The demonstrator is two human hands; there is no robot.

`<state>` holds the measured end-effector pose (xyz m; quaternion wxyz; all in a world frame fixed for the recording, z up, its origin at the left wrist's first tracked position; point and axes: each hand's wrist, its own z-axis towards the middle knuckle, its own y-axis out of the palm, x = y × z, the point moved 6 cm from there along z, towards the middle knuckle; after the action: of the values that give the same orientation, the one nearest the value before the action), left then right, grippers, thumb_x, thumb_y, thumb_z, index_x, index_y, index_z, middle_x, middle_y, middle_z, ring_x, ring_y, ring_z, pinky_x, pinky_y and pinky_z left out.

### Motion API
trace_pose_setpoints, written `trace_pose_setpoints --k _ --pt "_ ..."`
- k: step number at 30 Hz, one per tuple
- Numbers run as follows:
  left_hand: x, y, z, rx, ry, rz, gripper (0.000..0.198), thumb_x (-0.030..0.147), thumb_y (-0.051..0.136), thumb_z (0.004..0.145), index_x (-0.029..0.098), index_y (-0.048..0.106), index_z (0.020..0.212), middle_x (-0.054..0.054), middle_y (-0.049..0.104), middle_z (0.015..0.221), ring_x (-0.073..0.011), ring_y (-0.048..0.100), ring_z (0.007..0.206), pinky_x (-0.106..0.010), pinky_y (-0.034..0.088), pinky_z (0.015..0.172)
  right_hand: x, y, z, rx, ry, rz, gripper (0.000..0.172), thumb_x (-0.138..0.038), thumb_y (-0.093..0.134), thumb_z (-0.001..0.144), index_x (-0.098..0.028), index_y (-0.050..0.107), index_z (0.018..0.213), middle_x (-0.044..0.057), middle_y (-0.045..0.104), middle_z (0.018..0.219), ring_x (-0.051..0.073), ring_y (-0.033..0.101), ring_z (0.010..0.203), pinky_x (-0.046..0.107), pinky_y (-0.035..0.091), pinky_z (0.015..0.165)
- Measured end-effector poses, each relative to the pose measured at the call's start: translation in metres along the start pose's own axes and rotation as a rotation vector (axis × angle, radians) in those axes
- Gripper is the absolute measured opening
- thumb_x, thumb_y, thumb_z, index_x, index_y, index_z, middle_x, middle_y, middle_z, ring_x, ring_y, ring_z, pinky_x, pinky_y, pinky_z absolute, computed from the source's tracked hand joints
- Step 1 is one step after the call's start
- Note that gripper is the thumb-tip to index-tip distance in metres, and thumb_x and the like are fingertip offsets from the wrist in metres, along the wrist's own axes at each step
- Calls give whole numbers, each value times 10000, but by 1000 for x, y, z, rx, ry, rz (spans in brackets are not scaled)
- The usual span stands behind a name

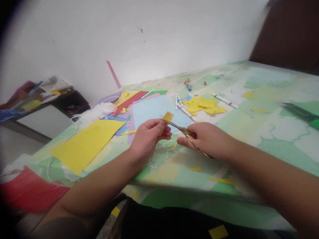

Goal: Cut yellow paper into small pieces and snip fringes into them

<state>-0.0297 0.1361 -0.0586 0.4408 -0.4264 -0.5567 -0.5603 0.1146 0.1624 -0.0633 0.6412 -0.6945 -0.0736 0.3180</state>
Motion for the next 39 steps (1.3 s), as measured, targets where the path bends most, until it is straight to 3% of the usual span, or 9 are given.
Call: trace_pose_setpoints --k 29,39 --pt "0 3 -2 -59 -16 60 170 314 620 687 146 597 691 1 602 611 -87 563 539 -246 486 565 1 -2 0 6 81 13 537 -742 377 639 -213 407 546 -2 463 510 137 415 513 253 283 471" --pt "3 0 -2 -33 -3 36 158 303 618 699 145 609 695 7 607 603 -75 567 537 -225 482 564 -1 1 1 -3 -12 14 461 -652 385 717 -207 433 609 1 496 570 136 442 538 252 292 491"
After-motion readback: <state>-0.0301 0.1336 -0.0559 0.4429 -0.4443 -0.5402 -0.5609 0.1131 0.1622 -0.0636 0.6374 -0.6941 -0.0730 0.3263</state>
